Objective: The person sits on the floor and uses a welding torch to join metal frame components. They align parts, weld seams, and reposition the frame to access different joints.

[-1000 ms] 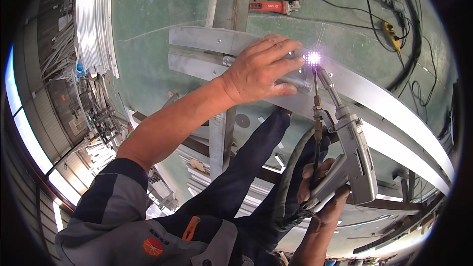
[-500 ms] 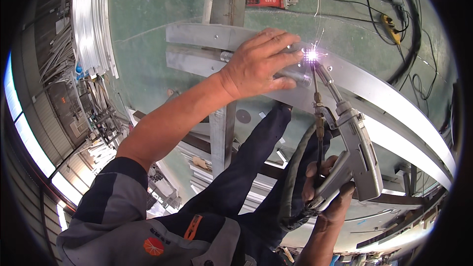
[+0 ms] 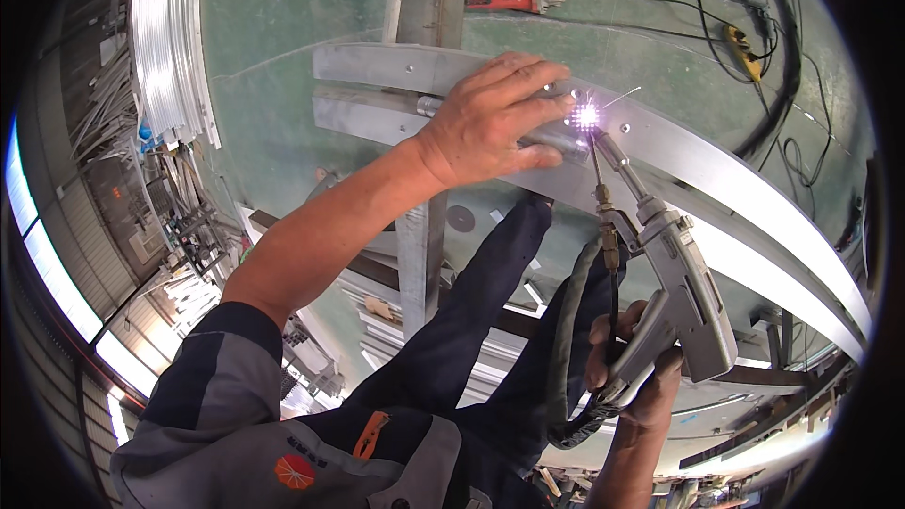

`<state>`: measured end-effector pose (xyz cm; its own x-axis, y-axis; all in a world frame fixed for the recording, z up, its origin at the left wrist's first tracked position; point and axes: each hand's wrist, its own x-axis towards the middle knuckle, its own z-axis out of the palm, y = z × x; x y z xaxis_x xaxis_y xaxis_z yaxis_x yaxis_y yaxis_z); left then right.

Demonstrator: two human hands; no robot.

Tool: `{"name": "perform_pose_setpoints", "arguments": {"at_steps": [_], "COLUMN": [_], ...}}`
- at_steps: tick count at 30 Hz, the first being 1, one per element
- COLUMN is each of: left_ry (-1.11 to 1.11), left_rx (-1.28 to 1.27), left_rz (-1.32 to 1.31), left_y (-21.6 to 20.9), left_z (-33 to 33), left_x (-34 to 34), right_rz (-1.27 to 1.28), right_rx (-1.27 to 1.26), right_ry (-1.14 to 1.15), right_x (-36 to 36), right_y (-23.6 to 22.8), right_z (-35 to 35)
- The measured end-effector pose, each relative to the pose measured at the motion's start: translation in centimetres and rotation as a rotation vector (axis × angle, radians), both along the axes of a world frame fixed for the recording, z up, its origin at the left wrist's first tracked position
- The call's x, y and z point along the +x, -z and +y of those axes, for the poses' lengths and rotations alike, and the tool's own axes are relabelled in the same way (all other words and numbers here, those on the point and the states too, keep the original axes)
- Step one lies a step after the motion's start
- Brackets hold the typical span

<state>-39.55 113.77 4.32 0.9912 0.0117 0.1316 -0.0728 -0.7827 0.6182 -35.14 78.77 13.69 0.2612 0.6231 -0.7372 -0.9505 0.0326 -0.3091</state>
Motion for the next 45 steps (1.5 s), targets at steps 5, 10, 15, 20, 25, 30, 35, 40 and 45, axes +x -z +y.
{"name": "perform_pose_setpoints", "arguments": {"at_steps": [5,10,15,20,25,30,35,40,45], "left_ry": [-0.001,-0.007,-0.01,-0.019,-0.032,-0.094,0.076,0.321,0.302], "left_rx": [-0.01,0.004,0.023,-0.005,0.08,0.155,-0.034,-0.128,-0.169], "left_rz": [0.001,0.007,0.036,0.117,0.278,0.696,0.852,1.021,1.192], "left_y": [0.0,0.0,-0.1,-0.2,0.6,-3.1,-1.0,2.8,3.0], "left_z": [-0.1,0.0,0.0,0.2,0.4,-1.6,-9.8,-20.9,-29.7], "left_x": [0.0,0.0,-0.2,-0.6,-1.4,3.5,13.7,25.3,32.9], "right_rz": [0.013,0.008,0.041,-0.044,-0.214,-0.382,-0.416,-0.322,-0.223], "right_rx": [-0.01,-0.022,-0.085,-0.036,-0.14,-0.309,-0.343,-0.351,-0.331], "right_ry": [-0.036,-0.135,-0.14,-0.046,0.167,0.5,0.791,0.983,1.071], "right_x": [0.9,2.9,4.3,4.2,3.4,0.6,-1.2,-4.0,-5.9], "right_y": [-0.4,-1.0,-2.3,-4.1,-6.9,-9.3,-9.2,-7.5,-6.5], "right_z": [-0.4,-0.4,-0.2,-4.2,-9.0,-15.1,-21.7,-27.7,-33.0]}}
